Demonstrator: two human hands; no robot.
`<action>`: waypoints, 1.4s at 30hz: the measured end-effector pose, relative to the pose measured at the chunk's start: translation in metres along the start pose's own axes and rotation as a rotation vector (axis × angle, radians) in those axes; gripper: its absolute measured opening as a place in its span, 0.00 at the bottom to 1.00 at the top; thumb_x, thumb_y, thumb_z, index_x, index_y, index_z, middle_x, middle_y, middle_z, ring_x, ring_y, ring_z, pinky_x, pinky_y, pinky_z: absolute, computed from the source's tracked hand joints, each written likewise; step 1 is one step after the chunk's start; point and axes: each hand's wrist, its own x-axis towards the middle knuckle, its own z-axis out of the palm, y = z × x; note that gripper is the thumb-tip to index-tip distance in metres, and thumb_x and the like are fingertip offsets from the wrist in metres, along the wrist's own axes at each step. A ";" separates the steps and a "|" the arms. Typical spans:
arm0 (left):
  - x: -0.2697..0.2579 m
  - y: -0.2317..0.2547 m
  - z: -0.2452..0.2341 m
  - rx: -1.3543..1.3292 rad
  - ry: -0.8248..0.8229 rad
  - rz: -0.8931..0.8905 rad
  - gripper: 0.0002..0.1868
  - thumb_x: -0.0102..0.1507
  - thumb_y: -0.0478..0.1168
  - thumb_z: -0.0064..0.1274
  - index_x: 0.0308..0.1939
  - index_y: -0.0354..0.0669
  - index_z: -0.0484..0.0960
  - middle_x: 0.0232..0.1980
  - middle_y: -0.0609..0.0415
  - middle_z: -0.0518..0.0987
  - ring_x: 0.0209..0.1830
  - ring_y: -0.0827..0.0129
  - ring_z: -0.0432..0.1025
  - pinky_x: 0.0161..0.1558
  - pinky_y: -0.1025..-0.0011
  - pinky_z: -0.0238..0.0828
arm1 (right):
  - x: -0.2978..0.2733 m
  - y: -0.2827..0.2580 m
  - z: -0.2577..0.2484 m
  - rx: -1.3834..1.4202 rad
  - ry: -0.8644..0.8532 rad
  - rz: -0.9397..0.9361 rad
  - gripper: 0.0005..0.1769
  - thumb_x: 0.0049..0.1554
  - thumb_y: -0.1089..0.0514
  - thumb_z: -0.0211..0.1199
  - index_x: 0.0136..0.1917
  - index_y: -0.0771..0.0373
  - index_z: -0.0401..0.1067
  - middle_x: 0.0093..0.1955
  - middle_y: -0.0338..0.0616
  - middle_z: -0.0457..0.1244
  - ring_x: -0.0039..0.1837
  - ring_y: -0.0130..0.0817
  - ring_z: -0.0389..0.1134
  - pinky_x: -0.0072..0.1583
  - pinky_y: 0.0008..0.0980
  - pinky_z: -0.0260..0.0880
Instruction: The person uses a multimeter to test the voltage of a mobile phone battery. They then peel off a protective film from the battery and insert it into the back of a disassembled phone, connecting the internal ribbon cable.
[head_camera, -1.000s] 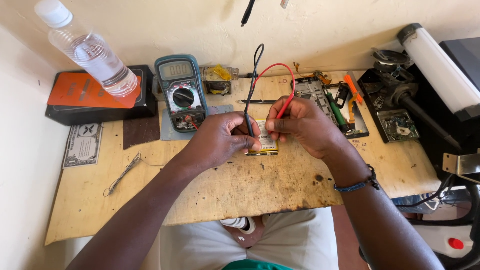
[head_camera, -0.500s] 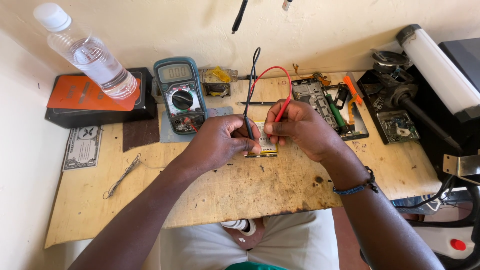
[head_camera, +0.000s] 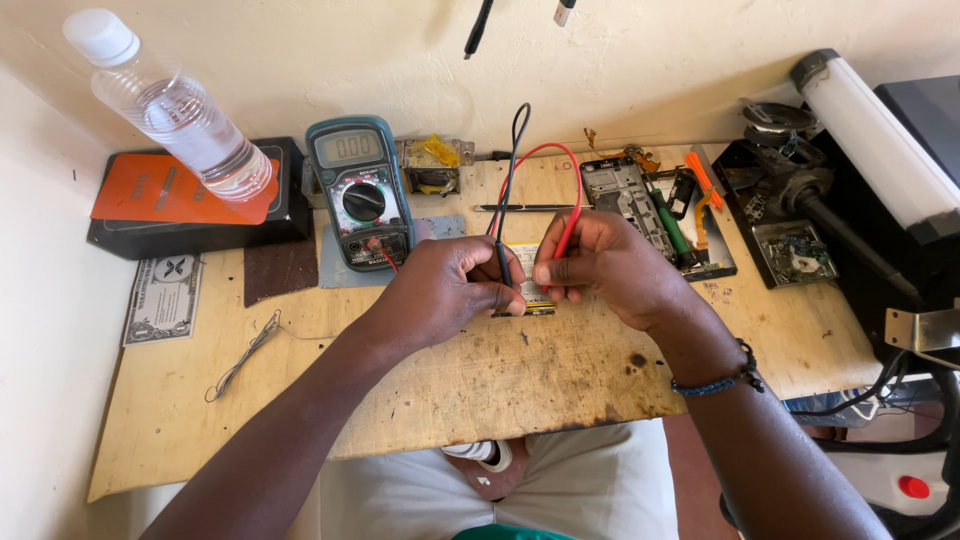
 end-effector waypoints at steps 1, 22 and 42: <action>0.001 -0.001 0.000 -0.001 0.001 0.001 0.10 0.53 0.34 0.66 0.36 0.38 0.84 0.30 0.48 0.83 0.27 0.73 0.74 0.35 0.76 0.76 | 0.000 -0.001 0.001 -0.001 -0.001 0.000 0.06 0.46 0.73 0.65 0.38 0.72 0.70 0.30 0.52 0.63 0.30 0.34 0.67 0.29 0.22 0.64; 0.002 -0.008 0.002 0.040 0.016 0.052 0.09 0.52 0.35 0.67 0.34 0.40 0.84 0.29 0.50 0.83 0.24 0.72 0.74 0.33 0.75 0.73 | -0.001 0.004 0.001 -0.015 -0.076 -0.040 0.08 0.43 0.75 0.68 0.35 0.72 0.70 0.28 0.56 0.65 0.29 0.36 0.68 0.29 0.24 0.65; 0.001 -0.005 0.002 0.016 0.034 0.011 0.10 0.52 0.34 0.67 0.35 0.38 0.83 0.28 0.49 0.82 0.22 0.74 0.73 0.31 0.78 0.74 | 0.000 0.006 0.002 -0.020 -0.080 -0.035 0.10 0.42 0.74 0.70 0.36 0.73 0.70 0.28 0.53 0.64 0.29 0.36 0.68 0.29 0.23 0.66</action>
